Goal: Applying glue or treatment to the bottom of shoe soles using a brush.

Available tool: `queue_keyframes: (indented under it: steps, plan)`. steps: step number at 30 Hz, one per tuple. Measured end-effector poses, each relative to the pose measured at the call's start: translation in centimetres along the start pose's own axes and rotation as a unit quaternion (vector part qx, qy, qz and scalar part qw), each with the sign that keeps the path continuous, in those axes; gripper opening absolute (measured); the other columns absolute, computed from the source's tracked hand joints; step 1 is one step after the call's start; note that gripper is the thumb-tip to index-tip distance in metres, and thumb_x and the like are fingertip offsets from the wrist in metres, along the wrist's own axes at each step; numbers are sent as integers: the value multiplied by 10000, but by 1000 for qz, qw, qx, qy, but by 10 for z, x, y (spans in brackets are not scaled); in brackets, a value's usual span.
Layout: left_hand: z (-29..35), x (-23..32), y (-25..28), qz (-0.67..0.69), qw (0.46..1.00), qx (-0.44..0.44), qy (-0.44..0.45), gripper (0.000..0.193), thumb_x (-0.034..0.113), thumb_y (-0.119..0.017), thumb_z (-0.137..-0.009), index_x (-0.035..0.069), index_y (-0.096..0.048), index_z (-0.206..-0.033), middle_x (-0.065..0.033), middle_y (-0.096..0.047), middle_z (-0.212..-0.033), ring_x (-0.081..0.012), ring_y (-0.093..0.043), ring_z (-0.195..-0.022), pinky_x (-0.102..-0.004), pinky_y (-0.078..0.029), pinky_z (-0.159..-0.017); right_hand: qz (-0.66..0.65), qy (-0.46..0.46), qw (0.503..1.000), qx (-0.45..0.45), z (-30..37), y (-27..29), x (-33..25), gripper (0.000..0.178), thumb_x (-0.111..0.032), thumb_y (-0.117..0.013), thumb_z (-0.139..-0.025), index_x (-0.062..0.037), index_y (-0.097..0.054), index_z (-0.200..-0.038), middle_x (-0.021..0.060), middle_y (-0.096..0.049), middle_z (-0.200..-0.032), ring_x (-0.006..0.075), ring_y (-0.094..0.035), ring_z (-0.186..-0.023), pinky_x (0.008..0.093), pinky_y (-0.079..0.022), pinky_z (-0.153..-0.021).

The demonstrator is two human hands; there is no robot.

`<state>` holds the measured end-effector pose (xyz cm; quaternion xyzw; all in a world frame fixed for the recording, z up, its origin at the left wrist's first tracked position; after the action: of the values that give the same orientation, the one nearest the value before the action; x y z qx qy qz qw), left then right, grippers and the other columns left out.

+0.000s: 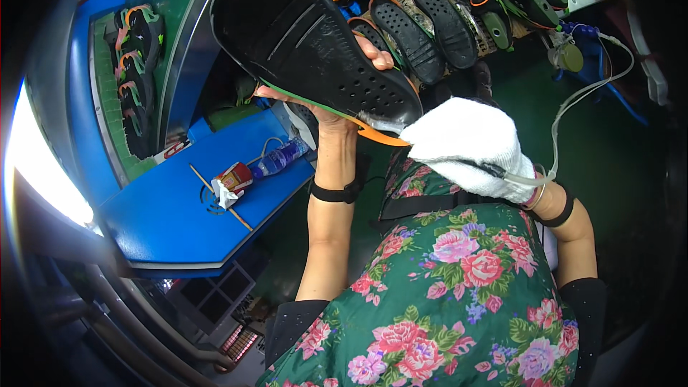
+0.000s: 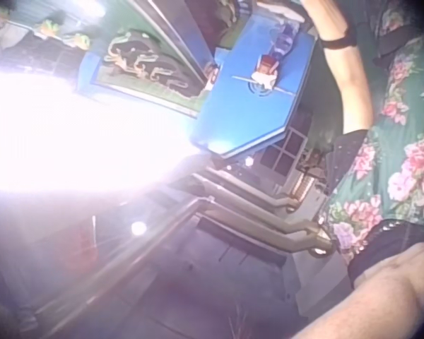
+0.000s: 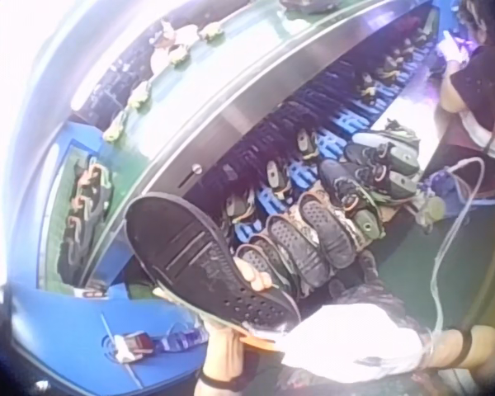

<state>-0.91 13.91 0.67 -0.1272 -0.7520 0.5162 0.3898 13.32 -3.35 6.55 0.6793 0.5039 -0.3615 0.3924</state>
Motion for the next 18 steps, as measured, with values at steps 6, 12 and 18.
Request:
queue_keyframes:
  steps: [6,12,18]
  plan:
    - [-6,4,-1,-22,999,-12,27,1406,1109,-371,-473,-148,-604,-1058,-253,-661,-934,-363,-666,-851,-488,-527,-824,-45,-18,999,-6,-4,5,7,230,11,-801,-759,-39,-780,-982,115,-770,-995,268,-738,-887,353,-582,-784]
    - [-5,5,2,-13,1000,1,26,1391,1095,-402,-495,-130,-593,-1125,-266,-662,-988,-368,-673,-873,-499,-531,-838,-2,-31,999,-12,-2,7,7,236,11,-785,-766,-36,-776,-997,125,-767,-1022,268,-731,-862,360,-580,-768]
    - [-11,3,-4,13,999,-33,26,1388,1093,-384,-515,-113,-581,-1174,-270,-661,-1012,-369,-682,-896,-505,-536,-834,-2,30,999,-33,1,-6,-3,201,6,-785,-788,-26,-770,-987,126,-767,-1021,259,-739,-875,353,-582,-776]
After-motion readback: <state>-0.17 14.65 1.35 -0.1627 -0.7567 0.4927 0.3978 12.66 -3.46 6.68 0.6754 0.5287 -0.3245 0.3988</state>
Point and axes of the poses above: each hand's wrist, its own z-axis away from the middle knuckle, its own y-axis out of the back of the hand, x = y × z, the point moved 2 cm from there along -z, towards the middle knuckle
